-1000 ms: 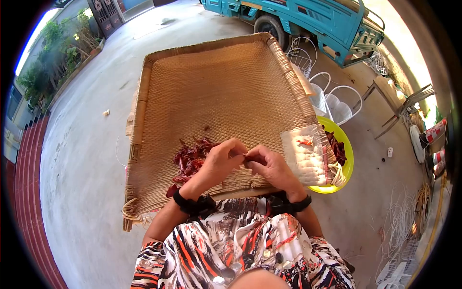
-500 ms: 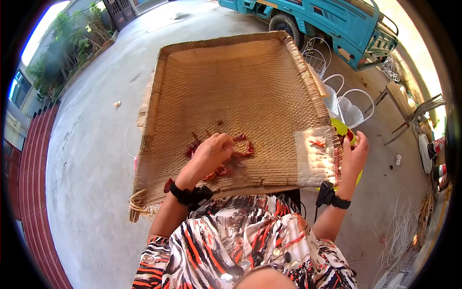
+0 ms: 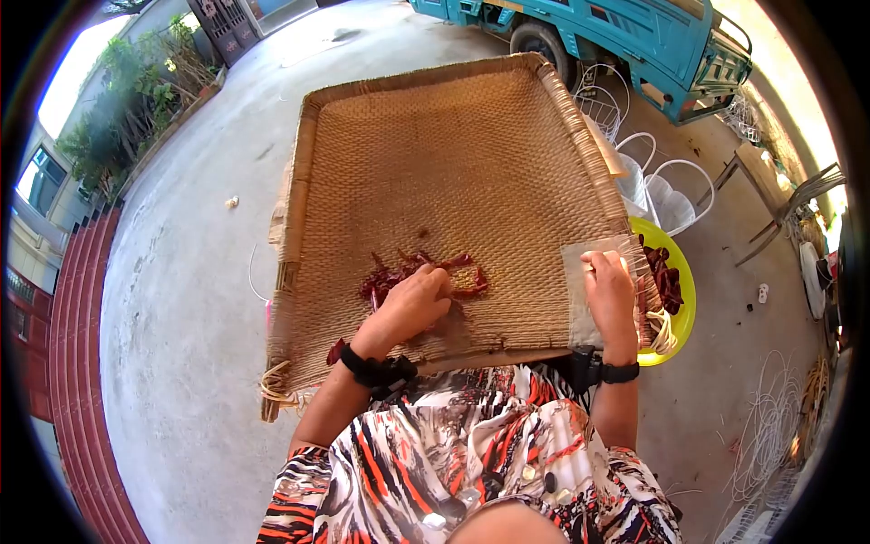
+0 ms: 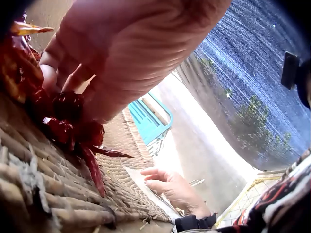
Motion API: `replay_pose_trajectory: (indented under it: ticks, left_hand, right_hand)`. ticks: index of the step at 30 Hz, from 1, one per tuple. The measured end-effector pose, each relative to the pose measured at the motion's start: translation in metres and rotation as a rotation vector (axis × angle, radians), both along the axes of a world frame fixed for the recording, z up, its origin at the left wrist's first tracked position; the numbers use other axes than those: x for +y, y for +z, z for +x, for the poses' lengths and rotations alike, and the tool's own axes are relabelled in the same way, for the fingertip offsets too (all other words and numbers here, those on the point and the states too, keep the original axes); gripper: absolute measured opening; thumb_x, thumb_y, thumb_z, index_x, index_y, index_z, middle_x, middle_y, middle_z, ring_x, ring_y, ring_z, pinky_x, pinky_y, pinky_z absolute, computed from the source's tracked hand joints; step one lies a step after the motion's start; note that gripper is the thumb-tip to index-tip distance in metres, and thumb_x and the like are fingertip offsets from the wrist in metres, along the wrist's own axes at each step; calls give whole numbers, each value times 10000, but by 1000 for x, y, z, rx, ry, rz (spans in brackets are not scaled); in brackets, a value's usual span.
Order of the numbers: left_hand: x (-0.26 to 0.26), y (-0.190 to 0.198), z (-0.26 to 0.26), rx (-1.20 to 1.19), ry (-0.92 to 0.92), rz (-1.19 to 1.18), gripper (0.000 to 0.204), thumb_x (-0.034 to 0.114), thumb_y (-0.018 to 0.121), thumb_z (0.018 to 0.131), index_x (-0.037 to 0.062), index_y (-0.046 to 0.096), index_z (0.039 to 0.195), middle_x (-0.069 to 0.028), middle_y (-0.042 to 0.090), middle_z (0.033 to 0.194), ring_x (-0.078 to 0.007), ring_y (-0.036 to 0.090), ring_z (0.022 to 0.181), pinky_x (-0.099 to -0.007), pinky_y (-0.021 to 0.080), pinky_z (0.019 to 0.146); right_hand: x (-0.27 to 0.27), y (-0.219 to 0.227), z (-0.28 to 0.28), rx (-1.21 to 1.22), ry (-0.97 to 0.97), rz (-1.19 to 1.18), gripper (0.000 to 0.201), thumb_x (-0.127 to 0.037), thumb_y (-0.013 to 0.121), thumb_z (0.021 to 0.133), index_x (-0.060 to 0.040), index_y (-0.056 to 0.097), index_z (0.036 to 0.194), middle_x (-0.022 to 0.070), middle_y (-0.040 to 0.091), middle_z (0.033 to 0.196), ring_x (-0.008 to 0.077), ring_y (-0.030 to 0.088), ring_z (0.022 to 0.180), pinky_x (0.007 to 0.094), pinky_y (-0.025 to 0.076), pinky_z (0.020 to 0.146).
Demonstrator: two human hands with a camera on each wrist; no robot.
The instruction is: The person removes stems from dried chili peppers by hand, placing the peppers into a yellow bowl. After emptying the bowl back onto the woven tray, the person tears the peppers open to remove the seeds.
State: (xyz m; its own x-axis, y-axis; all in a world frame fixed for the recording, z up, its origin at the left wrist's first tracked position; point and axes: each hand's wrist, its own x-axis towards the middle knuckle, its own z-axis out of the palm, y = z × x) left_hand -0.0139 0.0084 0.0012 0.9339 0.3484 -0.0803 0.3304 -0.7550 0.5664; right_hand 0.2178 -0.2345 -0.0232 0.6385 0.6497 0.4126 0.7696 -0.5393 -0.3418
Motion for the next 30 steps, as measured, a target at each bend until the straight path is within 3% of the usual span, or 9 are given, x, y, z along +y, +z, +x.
replay_pose_trajectory:
  ticks: [7, 10, 16, 17, 19, 22, 24, 27, 30]
  left_hand:
    - [0, -2, -2, -19, -17, -1, 206, 151, 661, 849, 19, 587, 989, -159, 581, 996, -326, 603, 955, -407, 486, 830]
    - [-4, 2, 1, 39, -6, 59, 212, 159, 658, 850, 19, 595, 996, -155, 587, 971, -333, 604, 943, -411, 485, 827]
    - [-6, 9, 3, -116, 22, -11, 206, 133, 683, 834, 0, 599, 967, -146, 601, 946, -318, 608, 924, -394, 492, 805]
    - [-7, 9, 3, -156, 26, -42, 193, 124, 675, 836, -2, 594, 958, -153, 598, 940, -323, 609, 903, -398, 494, 789]
    - [-8, 10, 3, -237, 41, -101, 167, 107, 658, 841, -6, 585, 940, -167, 592, 926, -333, 612, 860, -408, 496, 756]
    - [-7, 9, 4, -285, 150, -293, 118, 59, 637, 867, -23, 569, 919, -150, 596, 869, -262, 626, 761, -359, 500, 675]
    - [-9, 14, 3, -297, 197, -385, 82, 32, 613, 889, -24, 562, 922, -129, 597, 831, -209, 618, 712, -326, 493, 641]
    - [-8, 14, 1, -317, 220, -470, 65, 44, 585, 958, -9, 547, 959, -72, 587, 806, -130, 578, 702, -286, 483, 628]
    - [-6, 5, 2, -384, 222, -564, 82, 62, 583, 975, -8, 543, 985, -60, 603, 787, -115, 582, 699, -281, 487, 634]
  right_hand:
    - [-2, -1, 4, -26, -90, 16, 206, 5, 653, 802, -64, 647, 996, 136, 638, 962, 348, 599, 976, 425, 504, 828]
    - [-3, 4, 2, 27, -81, 48, 189, 5, 646, 825, -59, 658, 1002, 144, 646, 953, 324, 626, 936, 385, 517, 801]
    - [14, 31, -27, 890, 267, 600, 175, -12, 638, 904, -35, 663, 1076, 51, 635, 951, 119, 618, 823, 244, 497, 745]
    - [16, 33, -29, 774, 284, 589, 151, -16, 636, 914, -22, 662, 1063, 24, 613, 948, 84, 591, 821, 228, 483, 746]
    - [14, 35, -25, 569, 169, 618, 139, -17, 635, 914, -24, 665, 1050, 31, 615, 956, 93, 594, 828, 236, 485, 752]
    - [2, 45, -12, 236, -39, 636, 123, -17, 614, 920, -29, 668, 1031, 43, 625, 953, 156, 608, 866, 275, 491, 788]
    - [-21, 25, 24, 14, -158, 579, 187, -29, 606, 921, -52, 646, 1101, 51, 604, 1017, 176, 608, 863, 274, 518, 738]
    - [-33, 41, 20, 167, -497, 596, 312, -73, 607, 924, -96, 573, 1234, 51, 527, 1159, 151, 590, 850, 225, 534, 595]
    - [-37, 42, 18, 303, -385, 599, 252, -115, 605, 944, -53, 601, 1188, 54, 589, 1073, 127, 591, 880, 262, 517, 732]
